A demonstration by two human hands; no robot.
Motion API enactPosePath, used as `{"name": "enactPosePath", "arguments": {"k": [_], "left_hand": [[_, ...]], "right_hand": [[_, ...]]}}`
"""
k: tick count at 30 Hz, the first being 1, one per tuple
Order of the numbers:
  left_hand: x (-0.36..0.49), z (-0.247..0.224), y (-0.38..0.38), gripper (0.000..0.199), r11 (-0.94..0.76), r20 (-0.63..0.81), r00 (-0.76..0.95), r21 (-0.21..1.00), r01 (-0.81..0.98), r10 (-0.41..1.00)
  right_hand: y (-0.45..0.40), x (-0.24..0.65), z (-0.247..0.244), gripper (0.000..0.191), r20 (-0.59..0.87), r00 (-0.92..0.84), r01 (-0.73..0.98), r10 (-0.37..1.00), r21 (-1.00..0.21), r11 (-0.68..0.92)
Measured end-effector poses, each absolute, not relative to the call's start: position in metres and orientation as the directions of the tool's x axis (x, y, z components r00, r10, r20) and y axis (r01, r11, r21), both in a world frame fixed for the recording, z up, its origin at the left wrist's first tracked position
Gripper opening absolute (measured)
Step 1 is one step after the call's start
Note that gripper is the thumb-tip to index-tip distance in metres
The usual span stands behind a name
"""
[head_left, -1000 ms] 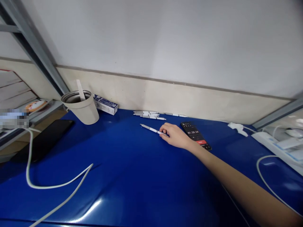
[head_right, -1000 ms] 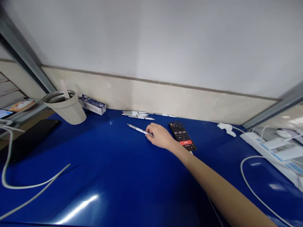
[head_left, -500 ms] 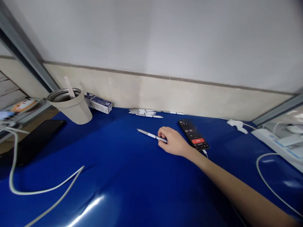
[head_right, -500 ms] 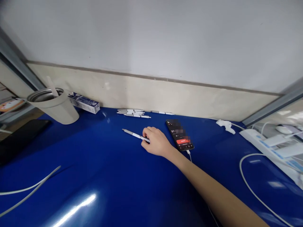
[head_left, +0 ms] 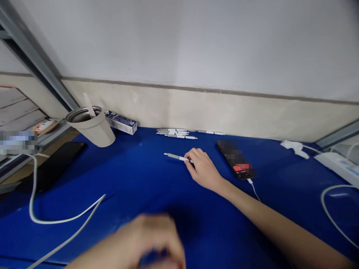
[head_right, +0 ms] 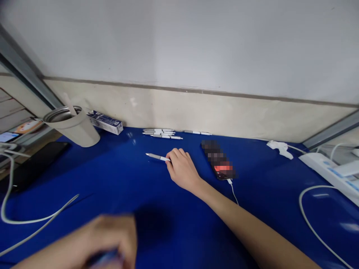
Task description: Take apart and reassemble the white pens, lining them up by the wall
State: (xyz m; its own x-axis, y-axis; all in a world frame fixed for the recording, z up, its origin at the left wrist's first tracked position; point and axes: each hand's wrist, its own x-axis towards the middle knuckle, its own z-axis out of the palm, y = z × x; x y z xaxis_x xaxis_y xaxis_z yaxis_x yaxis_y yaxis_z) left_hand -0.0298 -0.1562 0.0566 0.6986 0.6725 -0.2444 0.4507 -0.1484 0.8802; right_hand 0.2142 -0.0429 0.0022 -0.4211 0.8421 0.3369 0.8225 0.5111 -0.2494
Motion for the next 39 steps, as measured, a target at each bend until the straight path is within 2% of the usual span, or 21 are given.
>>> {"name": "enactPosePath", "arguments": {"k": [1, 3, 5, 7, 10, 13, 21, 28, 33, 36, 39], "left_hand": [[-0.018, 0.058, -0.136, 0.027, -0.173, -0.190, 0.673, 0.884, 0.434, 0.715], [0.005, 0.052, -0.098, 0.028, -0.338, 0.109, 0.493, 0.850, 0.404, 0.863], [0.022, 0.039, -0.066, 0.019, -0.525, 0.363, 0.390, 0.693, 0.494, 0.846], [0.030, 0.026, -0.042, 0.015, -0.639, 0.528, 0.384, 0.484, 0.598, 0.758], [0.029, 0.012, -0.022, 0.021, -0.701, 0.540, 0.517, 0.208, 0.682, 0.664], [0.025, 0.006, -0.012, 0.021, -0.733, 0.500, 0.604, 0.098, 0.673, 0.621], [0.019, -0.004, -0.010, 0.025, -0.761, 0.408, 0.655, 0.198, 0.617, 0.637], [0.016, -0.004, -0.009, 0.037, -0.707, 0.274, 0.656, 0.361, 0.608, 0.704], [0.016, -0.002, -0.011, 0.021, -0.690, 0.309, 0.627, 0.455, 0.563, 0.715], [0.016, -0.001, -0.011, 0.021, -0.711, 0.319, 0.642, 0.421, 0.563, 0.697], [0.016, -0.001, -0.009, 0.034, -0.705, 0.287, 0.647, 0.374, 0.603, 0.706]], "right_hand": [[-0.043, 0.215, 0.001, 0.015, 0.346, -0.417, 0.823, 0.840, -0.249, 0.511], [-0.043, 0.216, 0.000, 0.014, 0.359, -0.414, 0.821, 0.837, -0.249, 0.513], [-0.043, 0.217, -0.001, 0.015, 0.362, -0.412, 0.822, 0.836, -0.247, 0.513], [-0.042, 0.218, -0.002, 0.019, 0.352, -0.405, 0.831, 0.844, -0.243, 0.500], [-0.040, 0.219, -0.002, 0.023, 0.323, -0.404, 0.844, 0.856, -0.231, 0.485], [-0.037, 0.220, -0.002, 0.025, 0.301, -0.404, 0.848, 0.864, -0.232, 0.477], [-0.033, 0.224, -0.003, 0.031, 0.248, -0.446, 0.829, 0.860, -0.248, 0.502], [-0.033, 0.225, -0.004, 0.035, 0.242, -0.482, 0.819, 0.842, -0.217, 0.531], [-0.035, 0.224, -0.003, 0.030, 0.256, -0.473, 0.822, 0.843, -0.217, 0.527], [-0.036, 0.224, -0.003, 0.029, 0.253, -0.477, 0.821, 0.842, -0.214, 0.529], [-0.037, 0.224, -0.003, 0.030, 0.241, -0.484, 0.822, 0.841, -0.202, 0.532]]}}
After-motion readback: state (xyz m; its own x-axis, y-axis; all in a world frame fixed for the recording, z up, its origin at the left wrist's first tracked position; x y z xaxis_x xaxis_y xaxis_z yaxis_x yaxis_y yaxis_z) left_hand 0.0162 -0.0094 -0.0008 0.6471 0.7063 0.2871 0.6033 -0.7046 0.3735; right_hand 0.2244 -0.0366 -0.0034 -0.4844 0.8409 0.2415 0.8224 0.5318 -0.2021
